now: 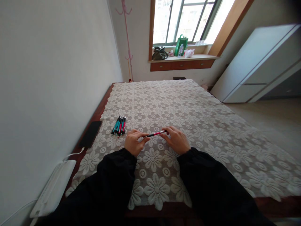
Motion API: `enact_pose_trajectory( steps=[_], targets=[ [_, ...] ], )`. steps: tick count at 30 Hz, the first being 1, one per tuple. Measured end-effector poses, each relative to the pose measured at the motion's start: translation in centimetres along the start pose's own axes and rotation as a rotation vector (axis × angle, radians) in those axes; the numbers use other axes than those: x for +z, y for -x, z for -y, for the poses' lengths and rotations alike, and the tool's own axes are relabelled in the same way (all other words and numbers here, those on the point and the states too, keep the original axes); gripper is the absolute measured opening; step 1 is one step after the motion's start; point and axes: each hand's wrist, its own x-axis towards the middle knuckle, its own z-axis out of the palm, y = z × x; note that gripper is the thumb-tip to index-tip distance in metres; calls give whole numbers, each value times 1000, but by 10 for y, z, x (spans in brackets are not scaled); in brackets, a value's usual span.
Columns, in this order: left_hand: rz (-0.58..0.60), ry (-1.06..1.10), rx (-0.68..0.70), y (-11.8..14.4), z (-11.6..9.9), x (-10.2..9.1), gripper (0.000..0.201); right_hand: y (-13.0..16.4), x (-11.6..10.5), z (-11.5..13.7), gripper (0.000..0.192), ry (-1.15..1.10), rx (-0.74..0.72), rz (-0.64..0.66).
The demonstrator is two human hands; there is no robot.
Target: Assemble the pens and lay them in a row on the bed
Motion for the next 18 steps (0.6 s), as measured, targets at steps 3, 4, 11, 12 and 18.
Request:
enact_pose_trajectory(
  steps=[3,4,11,12,18],
  targets=[
    [-6,2,-17,1,0,1,17,1,3,-3,27,-7,15,62],
    [-2,6,-20,1,0,1,17,1,4,-4,26,-18,6,74],
    [38,19,-44,1,3,2,16,1,7,-6,22,-47,-67,152],
    [48,19,-50,1,4,2,16,1,7,-7,23,-44,-66,153],
    [72,-8,-65,0,1,1,16,1,8,-9,24,-42,-88,51]
  ],
)
